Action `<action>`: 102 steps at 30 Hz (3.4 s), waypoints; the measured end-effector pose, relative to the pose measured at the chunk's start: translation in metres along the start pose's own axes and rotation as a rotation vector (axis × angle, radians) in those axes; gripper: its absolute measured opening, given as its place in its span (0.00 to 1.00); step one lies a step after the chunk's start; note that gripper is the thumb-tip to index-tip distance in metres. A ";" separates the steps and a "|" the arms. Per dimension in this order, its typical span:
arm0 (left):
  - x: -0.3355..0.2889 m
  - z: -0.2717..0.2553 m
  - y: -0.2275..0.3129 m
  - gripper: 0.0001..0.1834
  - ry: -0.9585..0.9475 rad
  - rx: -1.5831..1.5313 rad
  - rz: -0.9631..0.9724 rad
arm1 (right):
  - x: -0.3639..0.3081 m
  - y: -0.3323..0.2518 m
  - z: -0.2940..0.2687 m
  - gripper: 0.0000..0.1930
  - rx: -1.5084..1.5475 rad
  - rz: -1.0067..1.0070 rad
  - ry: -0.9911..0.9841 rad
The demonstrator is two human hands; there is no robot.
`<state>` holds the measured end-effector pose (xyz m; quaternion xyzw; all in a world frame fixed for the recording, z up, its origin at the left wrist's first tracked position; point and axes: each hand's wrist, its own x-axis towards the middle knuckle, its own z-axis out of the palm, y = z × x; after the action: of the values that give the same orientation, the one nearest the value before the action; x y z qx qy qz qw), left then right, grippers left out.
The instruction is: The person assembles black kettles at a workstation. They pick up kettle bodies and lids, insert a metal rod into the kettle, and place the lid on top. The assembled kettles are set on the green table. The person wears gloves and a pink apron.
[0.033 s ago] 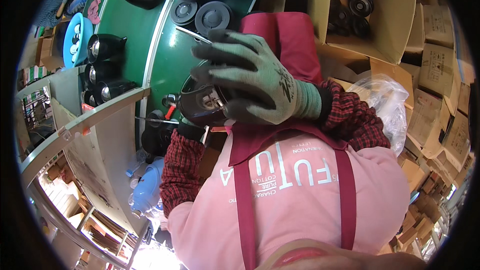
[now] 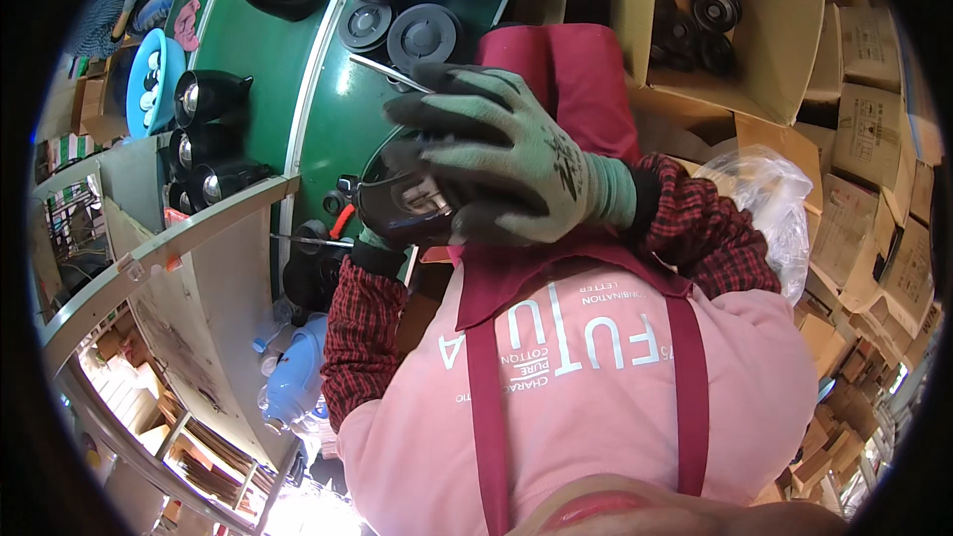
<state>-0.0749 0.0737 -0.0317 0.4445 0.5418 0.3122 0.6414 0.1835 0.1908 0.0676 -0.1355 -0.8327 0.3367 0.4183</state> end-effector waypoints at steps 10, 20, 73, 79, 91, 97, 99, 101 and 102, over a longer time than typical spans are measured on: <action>0.006 -0.029 0.054 0.33 0.259 0.070 0.331 | -0.019 0.047 -0.010 0.34 1.141 0.942 0.232; -0.008 -0.014 0.125 0.26 0.324 0.735 0.703 | -0.059 0.116 0.014 0.31 1.610 1.225 0.086; 0.075 0.081 0.128 0.34 0.596 1.146 1.370 | -0.159 0.143 0.002 0.45 0.067 0.290 0.470; 0.068 0.085 0.116 0.31 0.599 1.147 1.330 | -0.160 0.118 0.015 0.40 0.279 0.514 0.332; 0.063 0.063 0.091 0.30 0.823 0.408 1.095 | -0.162 0.121 -0.064 0.35 -0.033 0.490 0.382; 0.115 -0.061 -0.025 0.36 0.691 1.193 0.201 | -0.082 0.098 -0.101 0.30 -0.348 0.576 -0.214; 0.147 -0.078 -0.057 0.41 0.615 1.495 0.289 | -0.119 0.127 -0.036 0.38 -0.678 0.504 -0.274; 0.170 -0.091 -0.065 0.45 0.430 1.654 0.157 | -0.111 0.108 -0.002 0.35 -0.798 0.592 -0.316; 0.178 -0.094 -0.067 0.43 0.383 1.670 0.142 | -0.111 0.109 0.000 0.33 -0.706 0.597 -0.267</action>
<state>-0.1332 0.2251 -0.1680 0.7432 0.6640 -0.0797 -0.0195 0.2456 0.2146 -0.0736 -0.4581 -0.8672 0.1532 0.1214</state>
